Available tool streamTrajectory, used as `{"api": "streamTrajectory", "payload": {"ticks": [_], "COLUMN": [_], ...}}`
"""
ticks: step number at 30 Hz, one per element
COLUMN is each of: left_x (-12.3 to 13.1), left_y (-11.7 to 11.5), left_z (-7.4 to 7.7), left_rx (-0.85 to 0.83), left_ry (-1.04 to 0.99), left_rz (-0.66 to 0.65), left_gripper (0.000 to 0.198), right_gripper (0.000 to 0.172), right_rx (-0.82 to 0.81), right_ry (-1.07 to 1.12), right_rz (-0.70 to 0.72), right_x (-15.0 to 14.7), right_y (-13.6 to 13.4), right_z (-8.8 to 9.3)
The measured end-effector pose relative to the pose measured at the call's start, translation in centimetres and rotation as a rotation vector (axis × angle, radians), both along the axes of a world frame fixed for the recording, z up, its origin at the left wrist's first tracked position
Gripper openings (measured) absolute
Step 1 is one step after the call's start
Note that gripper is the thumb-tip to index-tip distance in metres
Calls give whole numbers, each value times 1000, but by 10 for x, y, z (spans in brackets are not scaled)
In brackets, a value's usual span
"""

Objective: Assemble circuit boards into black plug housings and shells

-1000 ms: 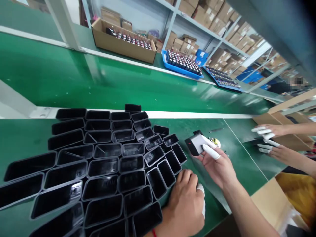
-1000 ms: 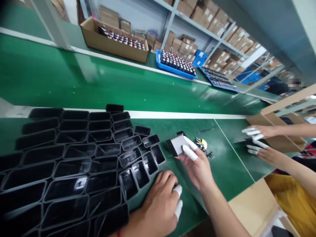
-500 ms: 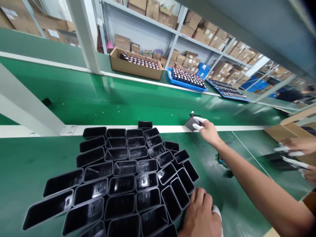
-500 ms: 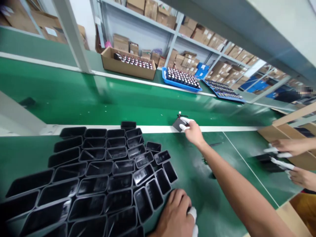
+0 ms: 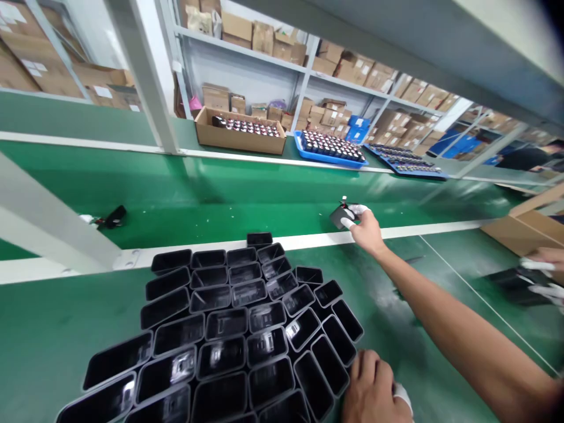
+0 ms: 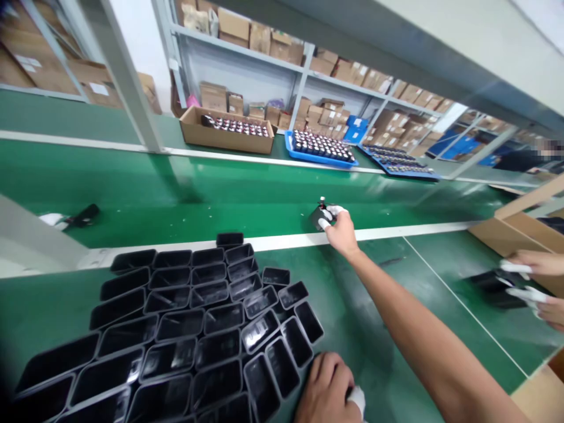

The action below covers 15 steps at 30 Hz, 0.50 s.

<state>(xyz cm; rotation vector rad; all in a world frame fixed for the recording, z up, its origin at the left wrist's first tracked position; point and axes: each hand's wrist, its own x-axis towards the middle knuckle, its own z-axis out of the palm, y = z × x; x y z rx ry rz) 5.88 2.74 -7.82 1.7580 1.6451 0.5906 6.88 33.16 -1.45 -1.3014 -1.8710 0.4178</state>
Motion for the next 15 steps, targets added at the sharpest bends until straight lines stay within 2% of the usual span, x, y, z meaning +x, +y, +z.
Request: {"api": "streamTrajectory", "payload": {"ticks": [3,6,8,12,15], "left_x": [-8,-25,-39,-61,-69], "left_y": [-3,-6,-5,-1,2], "left_z": [-4,-7,-5,7,12], "left_rx": [52,171,274,458,512], "left_ry": [40,53,37,-34,-7], "left_rz": [-54,-221,-294,-296,-289], "left_gripper": [22,15,18,26,20], "right_gripper": [32,30,29,32,31], "right_rx": [-9,-15,-39,-89,-124], "right_ry": [-1,-44,-88,-154,-194], "right_rz": [10,32,51,28,20], "right_x": [-1,-3,-3,4,8], "right_y": [-8,-17,-20,-20,-20], "right_z": [11,26,34,39,36]}}
